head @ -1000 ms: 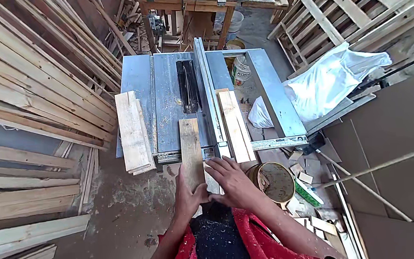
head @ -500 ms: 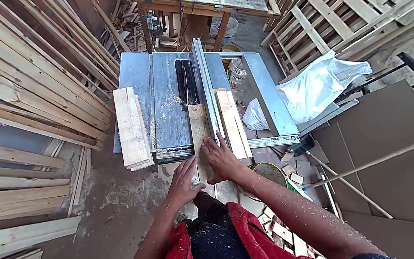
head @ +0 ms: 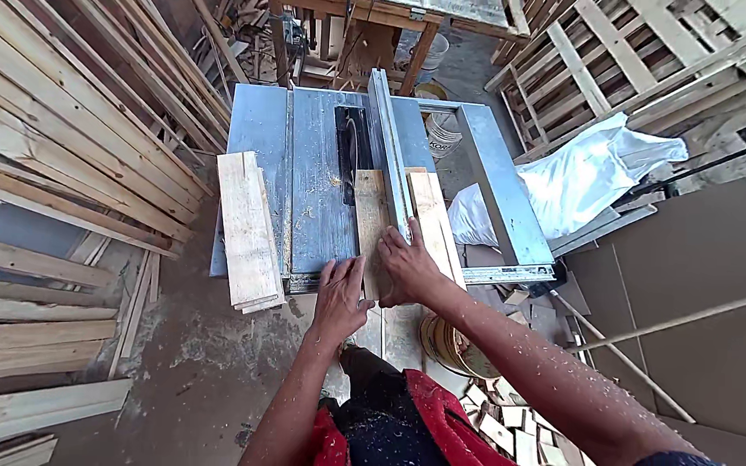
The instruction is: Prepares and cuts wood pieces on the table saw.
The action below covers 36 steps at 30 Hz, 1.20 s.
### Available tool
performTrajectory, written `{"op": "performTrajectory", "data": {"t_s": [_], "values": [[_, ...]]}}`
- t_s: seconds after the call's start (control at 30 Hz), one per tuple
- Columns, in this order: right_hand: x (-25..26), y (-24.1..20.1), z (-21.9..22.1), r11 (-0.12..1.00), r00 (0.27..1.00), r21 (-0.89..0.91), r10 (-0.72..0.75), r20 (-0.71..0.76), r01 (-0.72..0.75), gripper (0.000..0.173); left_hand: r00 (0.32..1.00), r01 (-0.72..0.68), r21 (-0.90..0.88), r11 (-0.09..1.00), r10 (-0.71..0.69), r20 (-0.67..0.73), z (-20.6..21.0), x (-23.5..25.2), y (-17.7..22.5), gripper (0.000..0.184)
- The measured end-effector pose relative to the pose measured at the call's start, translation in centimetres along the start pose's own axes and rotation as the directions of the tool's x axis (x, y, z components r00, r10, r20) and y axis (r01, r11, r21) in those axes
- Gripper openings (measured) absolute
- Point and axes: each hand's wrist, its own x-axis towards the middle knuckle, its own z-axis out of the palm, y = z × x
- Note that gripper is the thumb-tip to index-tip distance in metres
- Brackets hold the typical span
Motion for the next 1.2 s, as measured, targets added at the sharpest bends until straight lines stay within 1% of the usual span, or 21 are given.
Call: {"op": "performTrajectory", "data": {"t_s": [0.07, 0.17, 0.27, 0.33, 0.37, 0.5, 0.57, 0.67, 0.77, 0.9, 1.0, 1.07, 1.13, 1.17, 1.2], "values": [[1.0, 0.8, -0.6, 1.0, 1.0, -0.027, 0.007, 0.022, -0.006, 0.137, 1.0, 0.013, 0.02, 1.0, -0.013, 0.021, -0.4, 1.6, -0.3, 0.095], [2.7, 1.9, -0.8, 0.999, 0.999, -0.035, -0.009, 0.03, 0.01, 0.132, 0.998, 0.063, -0.001, 0.998, -0.063, 0.006, -0.3, 3.0, -0.9, 0.091], [4.6, 3.3, -1.0, 0.999, 1.0, -0.02, -0.029, 0.013, 0.029, 0.132, 0.987, 0.107, -0.018, 0.994, -0.108, -0.118, -0.4, 4.1, -1.5, 0.088], [5.7, 4.2, -1.3, 0.999, 0.999, -0.029, -0.035, 0.005, 0.036, 0.133, 0.97, 0.154, -0.026, 0.988, -0.156, -0.187, -0.8, 4.7, -2.5, 0.09], [6.3, 4.6, -1.5, 0.999, 0.999, -0.035, -0.038, 0.006, 0.038, 0.132, 0.959, 0.167, -0.064, 0.984, -0.178, -0.222, -1.0, 4.9, -3.3, 0.09], [8.9, 6.2, -2.1, 0.998, 0.999, -0.055, -0.036, -0.015, 0.036, 0.129, 0.898, 0.144, -0.351, 0.925, -0.271, -0.346, -0.4, 4.8, -5.7, 0.07], [10.5, 7.2, -2.5, 0.997, 0.999, -0.062, -0.041, -0.014, 0.04, 0.129, 0.866, 0.117, -0.397, 0.91, -0.289, -0.407, 0.6, 4.6, -6.1, 0.058], [13.3, 9.0, -3.1, 0.998, 0.999, -0.058, -0.04, -0.028, 0.039, 0.128, 0.842, 0.1, -0.404, 0.91, -0.293, -0.452, 1.2, 4.4, -6.0, 0.049], [17.4, 11.2, -4.2, 0.998, 0.999, -0.056, -0.016, -0.033, 0.014, 0.125, 0.823, 0.096, -0.421, 0.902, -0.31, -0.476, 1.8, 4.3, -6.3, 0.042], [25.2, 15.6, -6.2, 0.999, 1.0, -0.047, -0.015, -0.002, 0.014, 0.12, 0.812, 0.143, -0.43, 0.891, -0.354, -0.464, 4.0, 5.4, -8.4, 0.029], [30.6, 18.9, -7.6, 0.997, 0.998, -0.061, -0.046, 0.033, 0.048, 0.116, 0.813, 0.169, -0.462, 0.87, -0.388, -0.434, 4.0, 6.1, -9.2, 0.031], [33.4, 20.7, -8.1, 0.994, 0.997, -0.084, -0.064, 0.044, 0.067, 0.113, 0.806, 0.167, -0.451, 0.877, -0.384, -0.45, 4.0, 6.2, -9.3, 0.03], [35.8, 21.9, -8.7, 0.99, 0.994, -0.098, -0.101, 0.037, 0.104, 0.105, 0.801, 0.16, -0.437, 0.885, -0.375, -0.466, 4.0, 6.2, -9.5, 0.03], [36.6, 22.2, -8.9, 0.985, 0.992, -0.117, -0.123, 0.012, 0.124, 0.094, 0.8, 0.156, -0.429, 0.889, -0.369, -0.474, 4.0, 6.2, -9.6, 0.029], [37.2, 22.4, -9.3, 0.982, 0.99, -0.132, -0.141, -0.011, 0.138, 0.08, 0.798, 0.154, -0.423, 0.893, -0.365, -0.479, 4.1, 6.2, -9.6, 0.028]]}}
